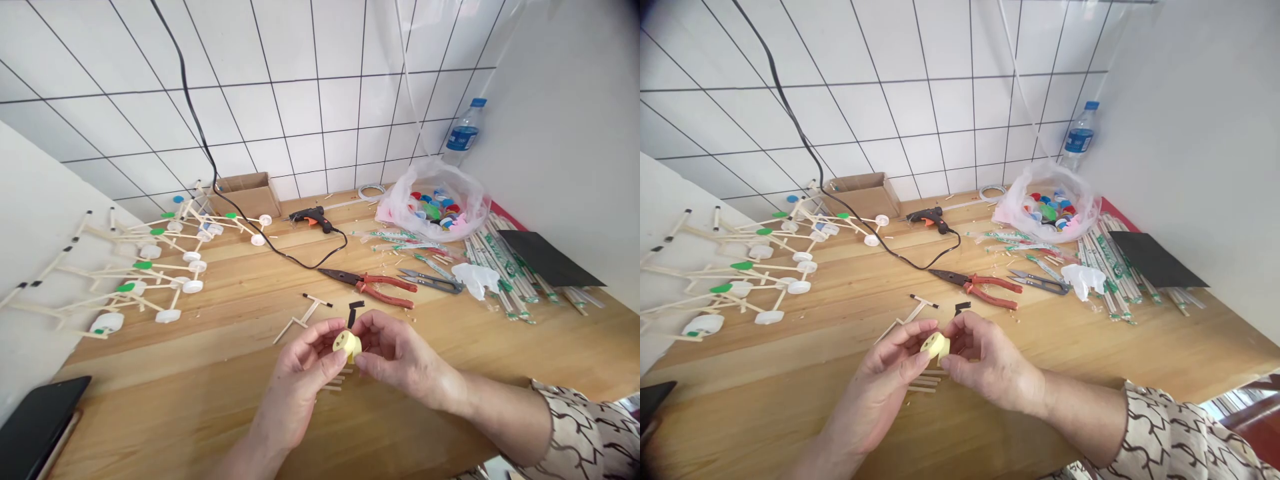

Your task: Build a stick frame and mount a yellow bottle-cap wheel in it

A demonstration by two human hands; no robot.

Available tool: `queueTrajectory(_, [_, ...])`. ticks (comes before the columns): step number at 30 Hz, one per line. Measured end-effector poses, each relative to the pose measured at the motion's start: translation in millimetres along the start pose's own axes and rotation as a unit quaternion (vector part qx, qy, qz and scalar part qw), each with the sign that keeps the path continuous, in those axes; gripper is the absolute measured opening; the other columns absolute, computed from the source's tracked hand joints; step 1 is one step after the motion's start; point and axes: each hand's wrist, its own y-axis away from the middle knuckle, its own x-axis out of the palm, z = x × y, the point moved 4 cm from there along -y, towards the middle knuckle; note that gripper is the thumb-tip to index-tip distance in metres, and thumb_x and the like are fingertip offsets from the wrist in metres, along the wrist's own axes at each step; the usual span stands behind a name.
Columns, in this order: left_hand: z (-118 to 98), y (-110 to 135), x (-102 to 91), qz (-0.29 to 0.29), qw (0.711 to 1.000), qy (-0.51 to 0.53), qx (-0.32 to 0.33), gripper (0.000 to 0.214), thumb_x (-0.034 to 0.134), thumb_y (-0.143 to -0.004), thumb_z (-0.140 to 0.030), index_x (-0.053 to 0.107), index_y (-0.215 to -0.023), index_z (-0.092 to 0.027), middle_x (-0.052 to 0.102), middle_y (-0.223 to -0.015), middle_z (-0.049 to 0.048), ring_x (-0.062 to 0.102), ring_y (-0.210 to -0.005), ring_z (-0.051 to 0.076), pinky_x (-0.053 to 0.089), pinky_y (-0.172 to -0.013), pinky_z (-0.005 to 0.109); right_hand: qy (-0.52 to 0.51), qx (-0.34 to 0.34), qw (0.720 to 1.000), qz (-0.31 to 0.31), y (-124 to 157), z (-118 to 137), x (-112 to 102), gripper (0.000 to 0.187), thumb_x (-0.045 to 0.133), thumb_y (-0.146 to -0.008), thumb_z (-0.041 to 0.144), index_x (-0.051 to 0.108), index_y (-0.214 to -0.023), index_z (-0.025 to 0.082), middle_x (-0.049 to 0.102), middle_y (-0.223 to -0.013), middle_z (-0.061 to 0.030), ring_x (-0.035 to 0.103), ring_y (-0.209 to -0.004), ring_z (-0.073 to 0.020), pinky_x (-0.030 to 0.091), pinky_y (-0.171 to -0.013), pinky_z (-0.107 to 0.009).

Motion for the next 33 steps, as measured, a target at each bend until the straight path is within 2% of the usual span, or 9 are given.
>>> queueTrajectory(4, [4.3, 1.6, -3.2, 0.012, 0.997, -0.073, 0.020, 0.028, 0.071, -0.076, -0.029, 0.068, -0.103, -0.023, 0.071, -0.103, 0.0045, 0.062, -0.097, 0.019, 0.049, -0.080, 0.025, 0.007, -0.002, 1.000, -0.023, 0.8, -1.3, -0.4, 0.024, 0.067, -0.076, 0.026, 0.050, -0.091, 0.016, 0.057, -0.084, -0.0008, 0.054, -0.072, -0.0101, 0.045, -0.065, -0.024])
queueTrajectory(8, [6.1, 1.7, -4.3, 0.013, 0.994, -0.103, 0.032, 0.023, 0.067, -0.081, -0.030, 0.066, -0.103, -0.025, 0.070, -0.106, 0.0026, 0.063, -0.097, 0.018, 0.050, -0.075, 0.022, 0.017, -0.009, 0.999, -0.037, 1.1, -1.4, -1.2, 0.026, 0.067, -0.076, 0.028, 0.050, -0.092, 0.017, 0.058, -0.084, -0.0016, 0.057, -0.075, -0.0117, 0.047, -0.067, -0.025])
queueTrajectory(22, [9.0, 2.8, -5.0, 0.009, 0.991, -0.120, 0.053, 0.024, 0.066, -0.081, -0.029, 0.065, -0.105, -0.025, 0.069, -0.108, 0.0022, 0.063, -0.094, 0.019, 0.051, -0.066, 0.020, 0.061, -0.064, 0.995, -0.041, 3.7, -3.9, -3.9, 0.022, 0.063, -0.080, 0.026, 0.049, -0.094, 0.018, 0.061, -0.088, -0.0030, 0.063, -0.082, -0.0147, 0.053, -0.075, -0.029])
queueTrajectory(33, [1.2, 4.9, 2.2, -0.006, 0.980, -0.182, 0.078, 0.021, 0.063, -0.083, -0.030, 0.066, -0.102, -0.024, 0.068, -0.108, 0.0033, 0.063, -0.094, 0.020, 0.052, -0.076, 0.024, 0.062, -0.059, 0.995, -0.043, 2.9, -2.6, -3.5, 0.019, 0.063, -0.080, 0.026, 0.051, -0.091, 0.017, 0.061, -0.085, -0.0031, 0.063, -0.079, -0.0146, 0.053, -0.074, -0.030])
